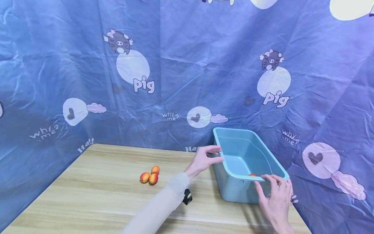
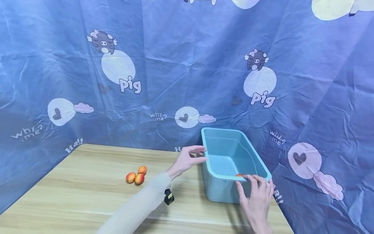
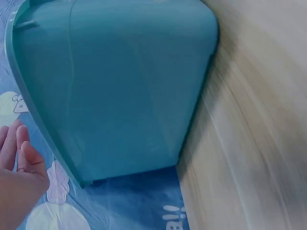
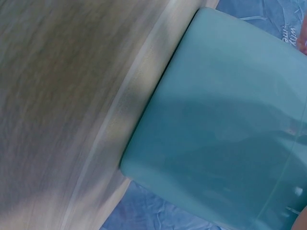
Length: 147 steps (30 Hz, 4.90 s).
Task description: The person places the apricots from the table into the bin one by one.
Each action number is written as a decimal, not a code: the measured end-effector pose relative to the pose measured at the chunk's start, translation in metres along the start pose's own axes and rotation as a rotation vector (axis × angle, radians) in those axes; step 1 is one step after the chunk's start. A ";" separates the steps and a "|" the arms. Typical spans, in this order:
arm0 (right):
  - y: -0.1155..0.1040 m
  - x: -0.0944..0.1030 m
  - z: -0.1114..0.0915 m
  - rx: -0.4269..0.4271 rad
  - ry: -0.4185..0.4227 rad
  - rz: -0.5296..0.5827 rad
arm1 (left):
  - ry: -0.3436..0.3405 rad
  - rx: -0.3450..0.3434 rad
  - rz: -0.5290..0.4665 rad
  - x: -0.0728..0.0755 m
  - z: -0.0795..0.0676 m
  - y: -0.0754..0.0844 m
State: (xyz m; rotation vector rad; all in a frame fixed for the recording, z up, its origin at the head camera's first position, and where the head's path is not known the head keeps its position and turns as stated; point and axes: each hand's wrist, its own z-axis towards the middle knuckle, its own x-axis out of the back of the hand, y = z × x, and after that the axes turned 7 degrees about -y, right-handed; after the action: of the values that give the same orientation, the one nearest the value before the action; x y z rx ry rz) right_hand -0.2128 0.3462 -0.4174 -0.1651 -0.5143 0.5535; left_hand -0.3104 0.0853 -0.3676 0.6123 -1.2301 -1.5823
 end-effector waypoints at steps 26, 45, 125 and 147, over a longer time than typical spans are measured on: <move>0.002 0.003 -0.002 -0.048 -0.068 -0.016 | 0.072 0.073 0.000 0.075 -0.055 -0.019; 0.003 0.001 -0.002 -0.058 -0.075 -0.013 | 0.188 0.172 0.075 0.129 -0.093 -0.036; -0.001 -0.002 0.005 0.058 0.133 0.101 | -0.320 0.512 0.018 0.251 -0.158 -0.080; 0.004 -0.002 0.003 0.058 0.139 0.103 | -0.236 0.511 -0.006 0.261 -0.161 -0.071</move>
State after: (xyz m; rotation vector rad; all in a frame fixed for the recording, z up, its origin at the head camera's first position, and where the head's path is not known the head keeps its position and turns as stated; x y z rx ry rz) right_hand -0.2174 0.3486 -0.4163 -0.1741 -0.3555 0.6521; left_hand -0.3008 -0.2199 -0.4437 0.7613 -1.8371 -1.3720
